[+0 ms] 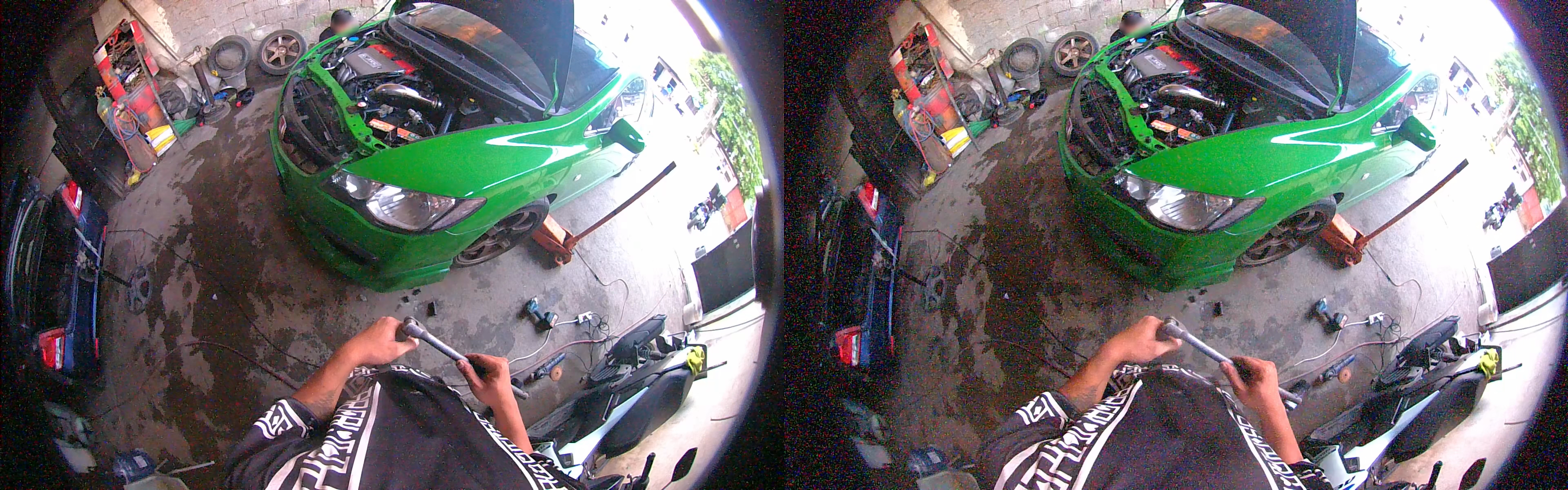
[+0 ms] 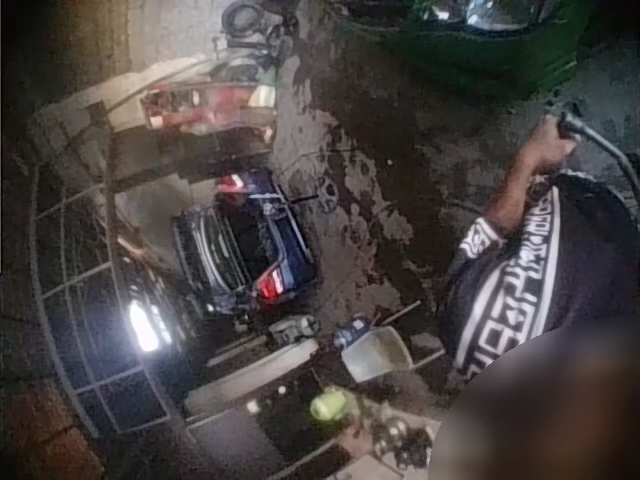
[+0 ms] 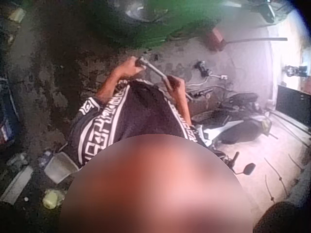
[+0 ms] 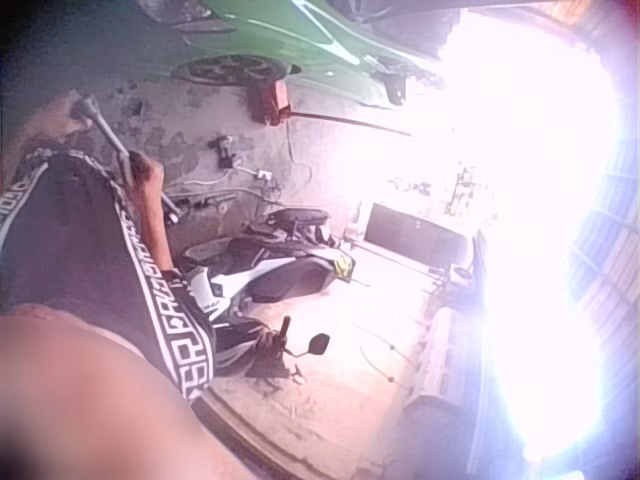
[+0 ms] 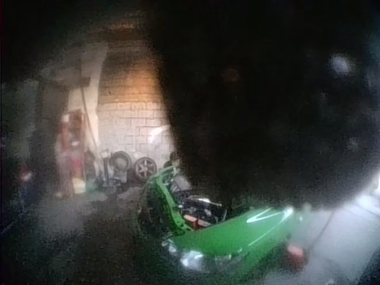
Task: The person uses a torque wrench and an impact driver to loosen and remove lug nuts from the front wheel of a green car. After removing the nuts, the person lifts the wheel off the hub and sets it aside.
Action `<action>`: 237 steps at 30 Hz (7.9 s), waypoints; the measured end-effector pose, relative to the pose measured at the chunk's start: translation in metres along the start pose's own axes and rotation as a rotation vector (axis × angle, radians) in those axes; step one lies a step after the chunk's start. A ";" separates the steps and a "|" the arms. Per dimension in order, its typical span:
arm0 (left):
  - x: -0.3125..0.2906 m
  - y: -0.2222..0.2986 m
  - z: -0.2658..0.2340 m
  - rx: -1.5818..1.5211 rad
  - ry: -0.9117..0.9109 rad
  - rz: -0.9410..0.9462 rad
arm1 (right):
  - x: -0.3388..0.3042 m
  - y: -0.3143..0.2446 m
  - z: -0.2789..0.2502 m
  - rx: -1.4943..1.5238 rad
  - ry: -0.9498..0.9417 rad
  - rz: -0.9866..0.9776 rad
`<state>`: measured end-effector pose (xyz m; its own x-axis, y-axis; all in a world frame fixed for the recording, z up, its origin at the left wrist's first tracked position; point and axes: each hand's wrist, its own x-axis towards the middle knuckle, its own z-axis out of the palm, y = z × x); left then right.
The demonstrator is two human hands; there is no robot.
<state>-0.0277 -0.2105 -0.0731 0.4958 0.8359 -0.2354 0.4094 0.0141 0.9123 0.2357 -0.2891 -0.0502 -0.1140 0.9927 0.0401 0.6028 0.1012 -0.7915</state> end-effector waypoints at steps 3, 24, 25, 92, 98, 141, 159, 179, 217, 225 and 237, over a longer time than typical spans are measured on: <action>0.000 0.000 -0.001 0.017 -0.007 0.004 | 0.000 0.000 -0.001 -0.006 -0.002 -0.001; 0.000 -0.005 0.000 0.087 -0.079 -0.071 | -0.004 -0.002 0.002 -0.005 0.020 0.016; 0.000 -0.005 0.000 0.079 -0.074 -0.075 | -0.004 -0.001 0.002 -0.007 0.021 0.016; -0.087 -0.053 -0.024 -1.259 0.223 0.291 | 0.069 -0.061 0.070 0.019 -0.343 -0.179; -0.102 -0.111 -0.115 -1.673 0.277 0.611 | 0.135 -0.131 0.177 -0.020 -0.592 -0.140; 0.057 -0.419 -1.030 -1.234 1.619 0.032 | 0.929 -0.500 0.760 -0.244 -1.170 -0.467; 0.369 -0.489 -1.452 -1.455 1.172 -0.093 | 1.400 -0.538 0.876 -0.230 -0.819 -0.395; 0.759 -0.541 -1.899 -1.206 0.528 -0.195 | 1.831 -0.588 0.967 -0.077 -0.405 0.016; 1.259 -0.535 -2.009 -0.813 -0.841 -0.820 | 2.167 -0.630 0.983 0.189 0.409 1.284; 1.255 -0.556 -2.015 -0.859 -0.876 -0.920 | 2.176 -0.640 0.996 0.282 0.367 1.375; 1.290 -0.600 -2.015 -0.916 -0.659 -1.020 | 2.171 -0.613 0.999 0.235 0.126 1.494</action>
<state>-1.1765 1.9652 -0.2484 0.6483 -0.1246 -0.7512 0.2994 0.9488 0.1010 -1.1701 1.7382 -0.0871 0.5430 0.1716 -0.8220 -0.0369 -0.9731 -0.2276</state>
